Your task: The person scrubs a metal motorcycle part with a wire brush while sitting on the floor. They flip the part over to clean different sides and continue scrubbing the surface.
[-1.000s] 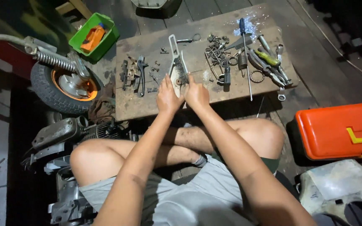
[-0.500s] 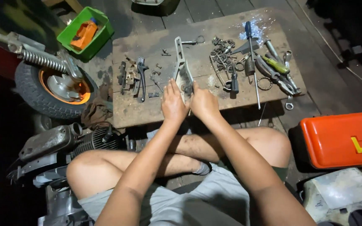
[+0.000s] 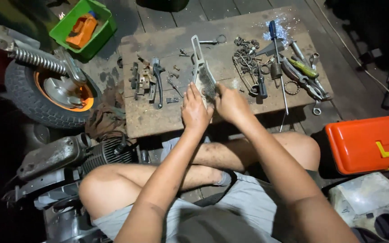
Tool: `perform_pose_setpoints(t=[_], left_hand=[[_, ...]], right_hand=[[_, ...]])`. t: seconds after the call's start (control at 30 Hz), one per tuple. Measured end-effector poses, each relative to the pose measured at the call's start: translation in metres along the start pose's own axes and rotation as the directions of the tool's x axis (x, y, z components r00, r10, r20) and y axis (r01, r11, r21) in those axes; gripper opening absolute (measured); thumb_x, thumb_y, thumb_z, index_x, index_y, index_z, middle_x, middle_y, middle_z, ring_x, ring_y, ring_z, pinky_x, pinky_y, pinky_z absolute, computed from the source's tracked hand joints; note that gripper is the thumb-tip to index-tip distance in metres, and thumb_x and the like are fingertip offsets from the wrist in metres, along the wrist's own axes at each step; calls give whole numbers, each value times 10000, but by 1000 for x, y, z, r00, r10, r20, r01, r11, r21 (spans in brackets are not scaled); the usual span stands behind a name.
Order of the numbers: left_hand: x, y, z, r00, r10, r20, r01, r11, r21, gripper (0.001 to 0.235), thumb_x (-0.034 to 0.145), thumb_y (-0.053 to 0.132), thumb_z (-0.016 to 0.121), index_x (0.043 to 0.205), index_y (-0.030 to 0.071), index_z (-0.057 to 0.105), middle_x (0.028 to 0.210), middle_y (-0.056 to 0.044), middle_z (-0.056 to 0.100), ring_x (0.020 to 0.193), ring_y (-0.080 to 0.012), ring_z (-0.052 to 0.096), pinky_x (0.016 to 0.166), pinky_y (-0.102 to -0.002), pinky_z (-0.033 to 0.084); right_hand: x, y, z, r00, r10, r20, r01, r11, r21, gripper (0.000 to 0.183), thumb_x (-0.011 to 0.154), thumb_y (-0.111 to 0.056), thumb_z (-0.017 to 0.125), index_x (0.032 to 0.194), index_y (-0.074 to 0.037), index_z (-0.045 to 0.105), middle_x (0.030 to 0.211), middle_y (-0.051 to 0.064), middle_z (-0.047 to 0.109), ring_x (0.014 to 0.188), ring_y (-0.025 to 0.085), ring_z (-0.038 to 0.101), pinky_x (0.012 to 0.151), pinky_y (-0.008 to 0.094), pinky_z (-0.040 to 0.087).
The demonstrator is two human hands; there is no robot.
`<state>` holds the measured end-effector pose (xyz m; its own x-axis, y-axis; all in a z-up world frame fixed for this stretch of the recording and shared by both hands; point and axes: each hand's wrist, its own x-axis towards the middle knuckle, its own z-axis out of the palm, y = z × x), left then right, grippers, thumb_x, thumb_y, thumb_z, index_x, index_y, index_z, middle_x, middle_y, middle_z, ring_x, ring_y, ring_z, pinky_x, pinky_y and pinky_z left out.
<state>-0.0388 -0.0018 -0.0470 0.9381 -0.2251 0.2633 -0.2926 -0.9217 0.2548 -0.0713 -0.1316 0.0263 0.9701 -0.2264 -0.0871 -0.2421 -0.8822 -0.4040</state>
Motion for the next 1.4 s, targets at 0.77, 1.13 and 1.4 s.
perform_pose_setpoints(t=[0.77,1.13,1.4], left_hand=[[3,-1,3,1000,-17,-7,17,1000,3,1058,673,324,826,1549,-7,333,1514,-161,480,1313,-330,572,875,-516,608],[1,-3,32,981,26,-192,15,978,210,991,672,357,844,1511,35,426,1450,-113,550,1241,-261,612,801,-464,631],[1,-4,0,1000,9,23,-9,1000,0,1052,705,351,811,1550,-29,312,1508,-176,465,1331,-333,548,877,-525,601]], right_hand=[[-21,4,7,994,56,-97,-43,990,135,461,947,-237,620,1401,-153,623,1049,244,751,1037,452,713,845,584,576],[-22,-24,35,995,57,-81,-73,975,-210,584,913,-338,672,1447,-136,548,894,250,753,899,456,749,775,555,609],[-26,33,37,978,101,-183,1,872,489,392,929,-278,699,1303,-164,680,1005,261,743,1006,480,705,846,562,555]])
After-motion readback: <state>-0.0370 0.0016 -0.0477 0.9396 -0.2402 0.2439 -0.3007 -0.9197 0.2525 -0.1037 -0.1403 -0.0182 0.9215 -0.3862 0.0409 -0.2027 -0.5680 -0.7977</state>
